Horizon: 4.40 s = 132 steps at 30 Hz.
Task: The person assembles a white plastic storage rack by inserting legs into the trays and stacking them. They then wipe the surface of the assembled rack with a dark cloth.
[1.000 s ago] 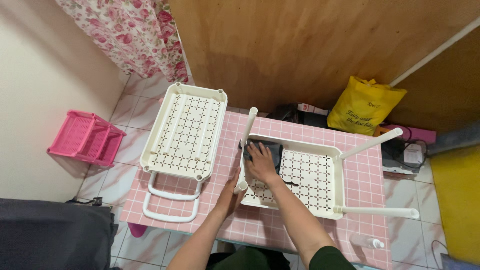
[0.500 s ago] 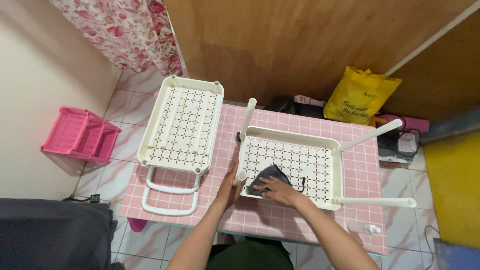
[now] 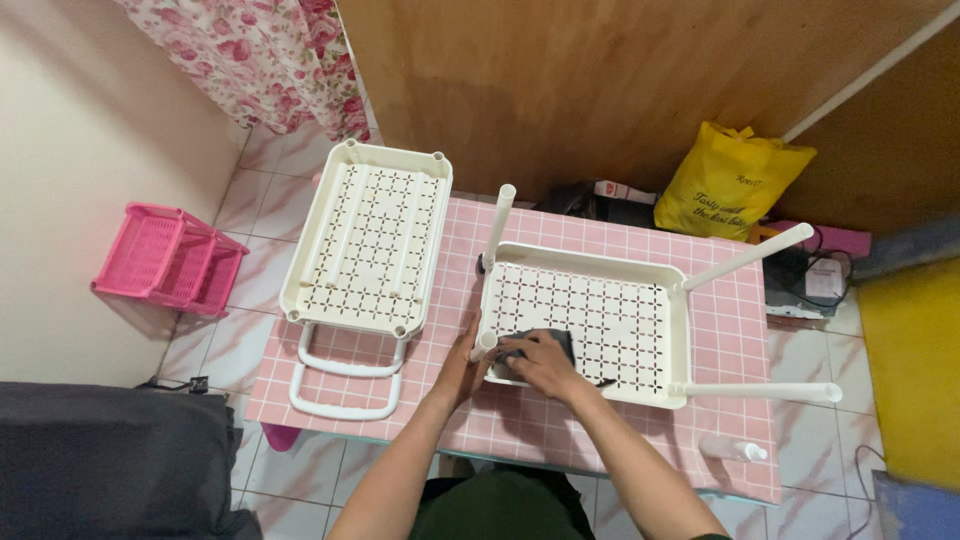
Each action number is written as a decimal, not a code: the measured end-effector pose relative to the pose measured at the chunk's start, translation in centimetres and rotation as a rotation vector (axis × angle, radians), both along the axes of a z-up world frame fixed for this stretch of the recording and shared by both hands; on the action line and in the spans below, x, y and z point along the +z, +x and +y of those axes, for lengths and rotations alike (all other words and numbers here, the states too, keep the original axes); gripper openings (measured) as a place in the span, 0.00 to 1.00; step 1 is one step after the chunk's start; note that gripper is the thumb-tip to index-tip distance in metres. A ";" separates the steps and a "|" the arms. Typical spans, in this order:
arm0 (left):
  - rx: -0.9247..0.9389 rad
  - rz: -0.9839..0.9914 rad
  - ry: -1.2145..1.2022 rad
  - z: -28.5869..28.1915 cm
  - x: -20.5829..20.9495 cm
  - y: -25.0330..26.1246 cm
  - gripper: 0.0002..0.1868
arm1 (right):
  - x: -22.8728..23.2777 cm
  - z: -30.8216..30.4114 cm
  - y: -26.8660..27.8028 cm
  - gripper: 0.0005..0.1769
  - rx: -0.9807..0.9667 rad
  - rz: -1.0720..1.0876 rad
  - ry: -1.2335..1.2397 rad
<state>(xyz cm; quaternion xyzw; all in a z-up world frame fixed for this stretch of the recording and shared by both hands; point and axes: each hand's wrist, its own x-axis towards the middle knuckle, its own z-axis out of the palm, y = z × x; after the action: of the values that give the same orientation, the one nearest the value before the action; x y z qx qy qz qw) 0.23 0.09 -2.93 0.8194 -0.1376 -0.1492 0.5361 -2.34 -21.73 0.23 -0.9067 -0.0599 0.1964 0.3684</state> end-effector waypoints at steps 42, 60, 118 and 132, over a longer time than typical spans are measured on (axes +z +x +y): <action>0.099 0.090 -0.095 -0.5 2.4 -0.4 0.40 | 0.0 -8.4 3.2 0.40 -0.436 0.061 -0.594; 0.253 -0.067 -0.012 -1.6 4.8 -1.4 0.34 | -1.3 -2.9 7.7 0.36 -0.162 -0.178 -0.524; 0.441 0.209 0.087 -3.2 7.4 -1.8 0.20 | 0.8 -13.2 3.9 0.29 -0.531 0.203 -0.784; 0.418 0.173 0.191 -2.7 5.5 -1.8 0.18 | 0.2 0.0 0.5 0.38 -0.304 -0.041 -0.414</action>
<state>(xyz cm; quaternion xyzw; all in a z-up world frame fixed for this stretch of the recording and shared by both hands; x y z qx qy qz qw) -1.59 -2.59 2.59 0.8613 0.0958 -0.1170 0.4850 -1.87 -21.74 0.47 -0.9652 0.1112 0.1284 0.1989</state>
